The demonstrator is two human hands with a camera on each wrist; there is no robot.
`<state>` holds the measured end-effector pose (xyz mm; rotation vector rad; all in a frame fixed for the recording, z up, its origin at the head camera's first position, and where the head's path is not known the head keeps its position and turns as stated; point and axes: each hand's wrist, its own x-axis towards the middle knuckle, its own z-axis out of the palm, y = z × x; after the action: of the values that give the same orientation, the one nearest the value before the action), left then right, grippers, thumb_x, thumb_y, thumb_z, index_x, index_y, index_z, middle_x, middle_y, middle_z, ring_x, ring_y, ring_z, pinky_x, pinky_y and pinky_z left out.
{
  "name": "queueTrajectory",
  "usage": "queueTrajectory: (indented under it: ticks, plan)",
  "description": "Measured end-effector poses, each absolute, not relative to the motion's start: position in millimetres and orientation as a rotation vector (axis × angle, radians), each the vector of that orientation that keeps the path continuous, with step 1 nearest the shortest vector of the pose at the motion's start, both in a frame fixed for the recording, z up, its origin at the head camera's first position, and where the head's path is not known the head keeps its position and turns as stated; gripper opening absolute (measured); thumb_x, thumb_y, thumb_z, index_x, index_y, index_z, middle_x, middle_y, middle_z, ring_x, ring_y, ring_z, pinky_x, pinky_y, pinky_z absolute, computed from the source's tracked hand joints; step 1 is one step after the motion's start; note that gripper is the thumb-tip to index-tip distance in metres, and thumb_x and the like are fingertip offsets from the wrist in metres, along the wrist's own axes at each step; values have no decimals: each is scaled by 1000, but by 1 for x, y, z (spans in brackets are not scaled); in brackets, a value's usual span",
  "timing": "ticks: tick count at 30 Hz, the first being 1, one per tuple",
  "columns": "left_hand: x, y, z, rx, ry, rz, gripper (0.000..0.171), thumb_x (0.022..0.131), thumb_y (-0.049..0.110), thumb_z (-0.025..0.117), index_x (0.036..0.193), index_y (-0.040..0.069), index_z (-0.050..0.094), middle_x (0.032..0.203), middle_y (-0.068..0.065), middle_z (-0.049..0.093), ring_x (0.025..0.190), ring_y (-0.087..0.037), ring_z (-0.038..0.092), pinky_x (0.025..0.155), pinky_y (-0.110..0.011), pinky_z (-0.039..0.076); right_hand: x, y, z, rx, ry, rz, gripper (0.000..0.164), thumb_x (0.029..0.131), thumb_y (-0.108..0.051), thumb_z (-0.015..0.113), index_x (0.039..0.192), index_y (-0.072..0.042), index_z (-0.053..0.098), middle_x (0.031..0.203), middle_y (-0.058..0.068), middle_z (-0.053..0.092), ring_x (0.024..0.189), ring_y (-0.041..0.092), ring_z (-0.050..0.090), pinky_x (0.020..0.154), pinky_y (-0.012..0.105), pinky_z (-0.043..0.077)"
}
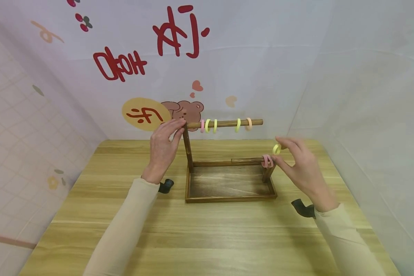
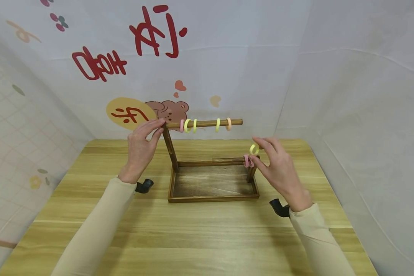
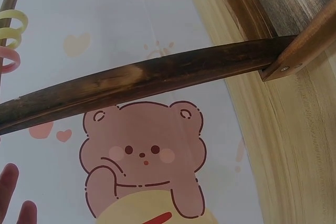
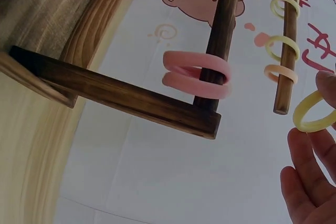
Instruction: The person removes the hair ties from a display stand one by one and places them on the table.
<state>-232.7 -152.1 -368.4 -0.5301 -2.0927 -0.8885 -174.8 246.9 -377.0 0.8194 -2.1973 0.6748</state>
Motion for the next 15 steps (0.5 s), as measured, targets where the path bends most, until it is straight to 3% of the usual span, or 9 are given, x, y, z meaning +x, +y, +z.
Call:
queueTrajectory:
  ticks: [9,12,15]
  plan:
    - [-232,-152,-368,-522,-2099,-892,25,97,8,73,122,3,76,123,-12,74,120,-35,67,107,-46,51,-167,242,-388,848,-2164,700,59,103,-50,58,121,6,64,111,19,67,99,33,65,82,40,51]
    - [-232,-152,-368,-519,-2099,-898,25,97,8,72,121,2,76,123,-12,74,120,-33,67,106,-45,51,-165,240,-392,866,-2139,701,57,103,-48,60,118,6,66,110,18,68,96,33,67,80,39,52]
    - [-231,-151,-367,-518,-2099,-895,25,98,8,72,121,2,76,123,-12,74,120,-33,67,106,-45,51,-162,238,-394,883,-2135,711,54,103,-46,61,117,6,67,112,17,68,98,33,67,89,28,52]
